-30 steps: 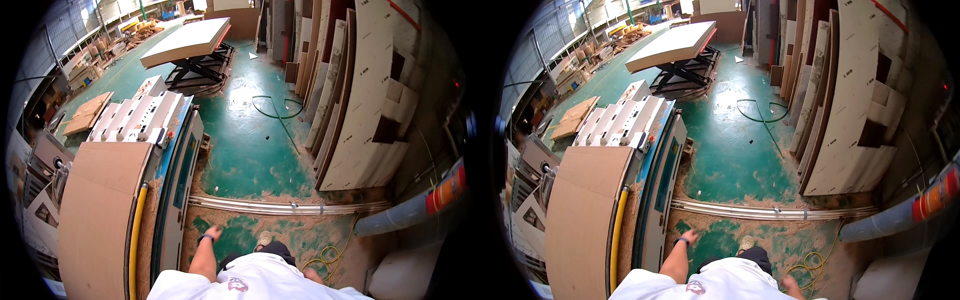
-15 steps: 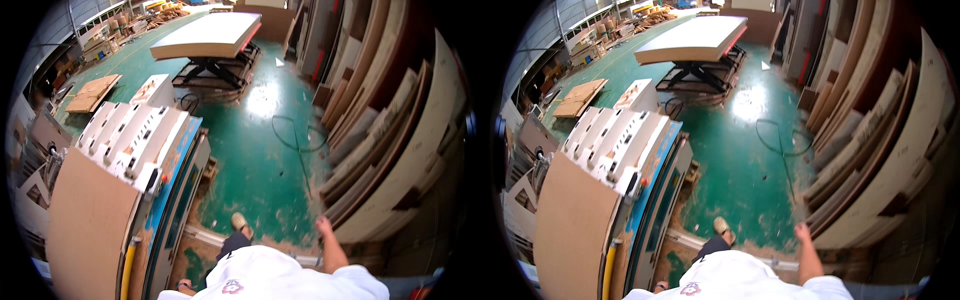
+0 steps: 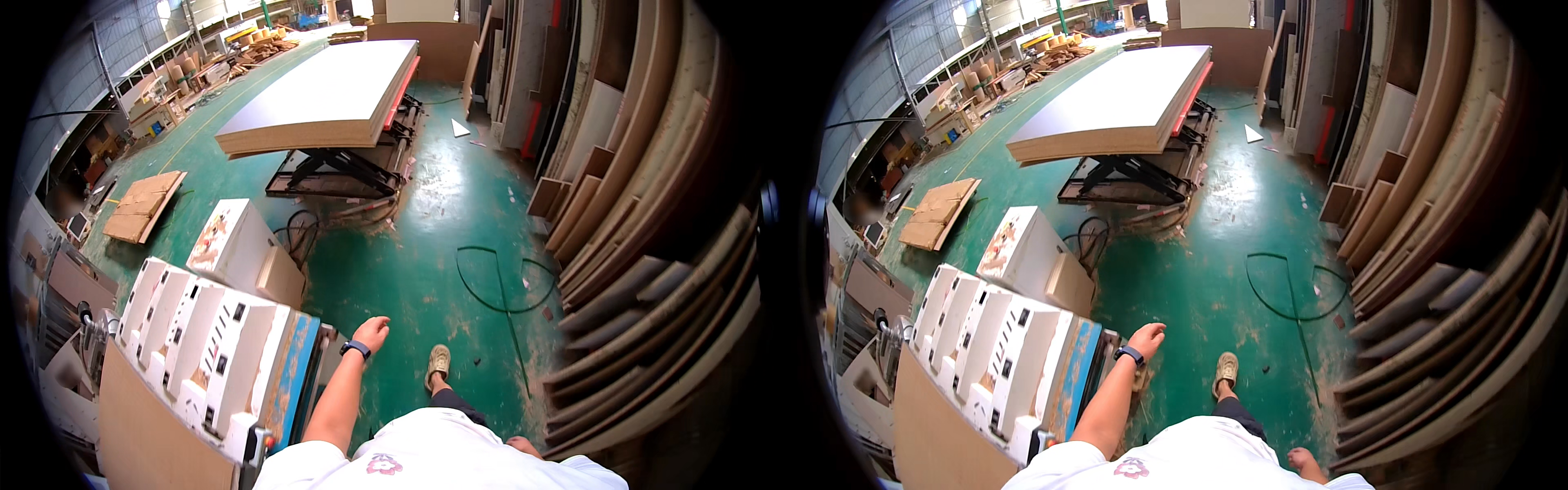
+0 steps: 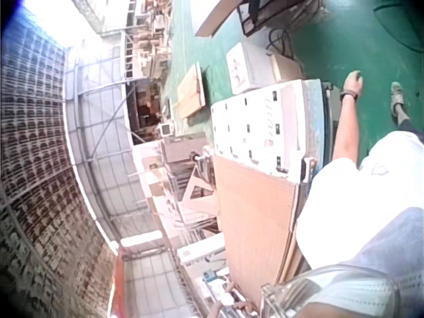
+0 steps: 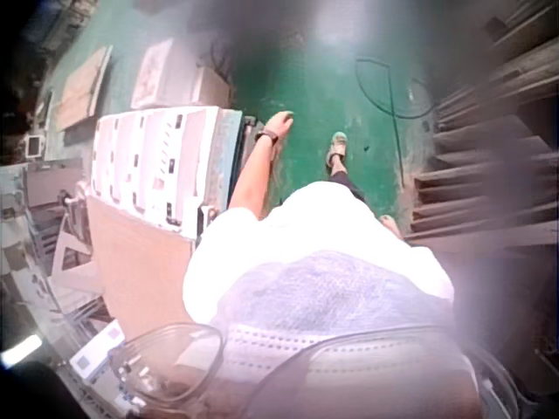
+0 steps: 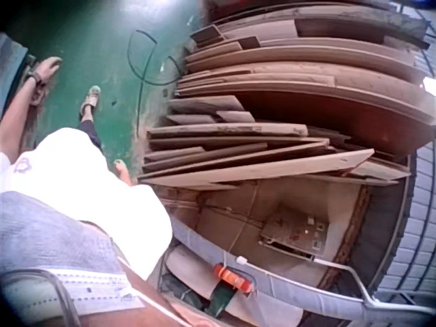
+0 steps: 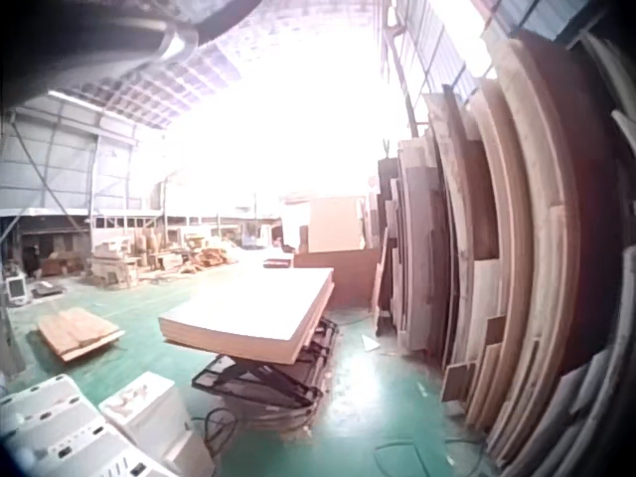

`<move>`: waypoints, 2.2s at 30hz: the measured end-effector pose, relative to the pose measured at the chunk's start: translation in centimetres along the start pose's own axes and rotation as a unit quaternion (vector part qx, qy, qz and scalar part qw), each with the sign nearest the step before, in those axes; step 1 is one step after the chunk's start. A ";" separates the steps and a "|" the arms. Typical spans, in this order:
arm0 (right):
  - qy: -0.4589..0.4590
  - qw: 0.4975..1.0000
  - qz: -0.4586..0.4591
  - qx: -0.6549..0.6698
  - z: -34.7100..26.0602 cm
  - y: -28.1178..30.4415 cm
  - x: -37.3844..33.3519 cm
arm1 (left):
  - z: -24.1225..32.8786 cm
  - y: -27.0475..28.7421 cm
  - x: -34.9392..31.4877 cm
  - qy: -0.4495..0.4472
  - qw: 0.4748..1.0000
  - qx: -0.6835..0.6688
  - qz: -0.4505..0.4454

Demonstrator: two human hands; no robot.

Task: The person sits on a chair and then stands to handle large wood panels in a workshop. They apply labels to the panels, use a yellow air hose to blow dust off the surface, and move the panels between a CNC machine and a workbench.

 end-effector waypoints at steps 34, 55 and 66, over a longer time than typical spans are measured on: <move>0.510 0.851 0.015 0.126 -131.3 -40.9 36.0 | -37.8 33.6 57.3 0.266 0.957 0.010 0.116; 0.213 0.888 0.303 0.273 -140.9 -52.3 44.6 | -59.2 41.5 63.2 0.326 0.925 -0.153 0.122; 0.272 0.930 0.165 0.184 -135.3 -71.5 37.4 | -57.9 44.9 76.5 0.175 0.908 -0.378 0.040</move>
Point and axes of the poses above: each hand's wrist, its own x-axis towards the middle knuckle, its own y-axis out of the back of the hand, z = x × y, the point moved 2 cm from there along x, towards the middle knuckle, and after that the axes turned 15 degrees about x, right-handed, at the moved point
